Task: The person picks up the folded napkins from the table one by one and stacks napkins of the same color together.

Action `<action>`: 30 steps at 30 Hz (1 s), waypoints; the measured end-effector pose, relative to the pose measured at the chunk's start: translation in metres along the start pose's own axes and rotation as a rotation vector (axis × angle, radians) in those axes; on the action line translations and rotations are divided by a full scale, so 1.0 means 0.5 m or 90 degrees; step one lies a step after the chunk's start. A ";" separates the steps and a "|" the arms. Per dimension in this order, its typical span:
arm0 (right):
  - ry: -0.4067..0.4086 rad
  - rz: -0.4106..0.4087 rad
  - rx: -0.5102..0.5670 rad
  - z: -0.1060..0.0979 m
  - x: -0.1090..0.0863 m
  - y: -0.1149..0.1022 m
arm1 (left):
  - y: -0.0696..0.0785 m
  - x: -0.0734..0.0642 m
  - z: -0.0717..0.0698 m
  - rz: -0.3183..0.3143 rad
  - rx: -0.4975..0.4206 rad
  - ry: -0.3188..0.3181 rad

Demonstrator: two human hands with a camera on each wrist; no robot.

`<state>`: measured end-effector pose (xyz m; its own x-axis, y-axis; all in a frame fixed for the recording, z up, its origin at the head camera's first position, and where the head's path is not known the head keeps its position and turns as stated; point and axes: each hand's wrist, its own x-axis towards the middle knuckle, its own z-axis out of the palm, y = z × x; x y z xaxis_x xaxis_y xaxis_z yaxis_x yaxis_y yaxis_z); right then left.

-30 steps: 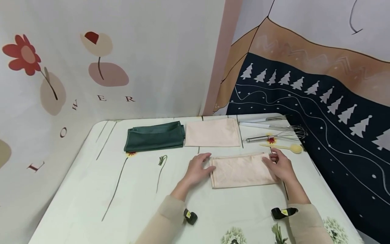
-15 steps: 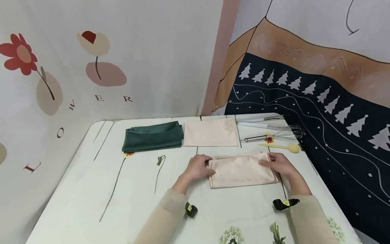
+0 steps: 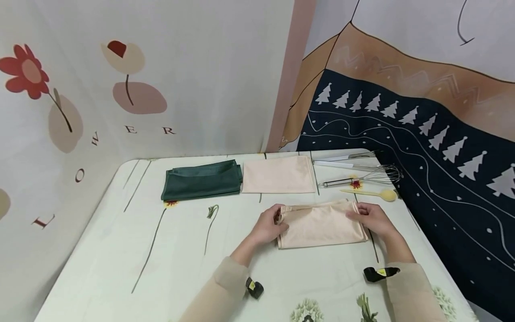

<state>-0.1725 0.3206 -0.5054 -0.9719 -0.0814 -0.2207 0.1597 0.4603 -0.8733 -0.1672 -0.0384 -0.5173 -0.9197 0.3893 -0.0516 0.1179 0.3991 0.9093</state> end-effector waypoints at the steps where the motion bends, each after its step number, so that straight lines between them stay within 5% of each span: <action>1: -0.002 0.005 0.001 0.001 -0.001 0.002 | -0.001 -0.003 -0.001 -0.010 -0.013 0.007; 12: -0.053 0.066 0.011 -0.013 -0.038 0.013 | 0.002 -0.042 -0.021 -0.142 -0.122 0.062; 20: -0.052 0.045 -0.015 -0.018 -0.052 0.005 | 0.008 -0.040 -0.021 -0.148 -0.208 0.009; 30: -0.038 0.067 -0.057 -0.011 -0.071 0.007 | 0.001 -0.046 0.001 -0.216 -0.335 0.054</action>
<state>-0.1386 0.3300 -0.4983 -0.9385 -0.0796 -0.3359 0.2409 0.5461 -0.8023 -0.1459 -0.0469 -0.5160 -0.9027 0.2363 -0.3597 -0.3658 0.0189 0.9305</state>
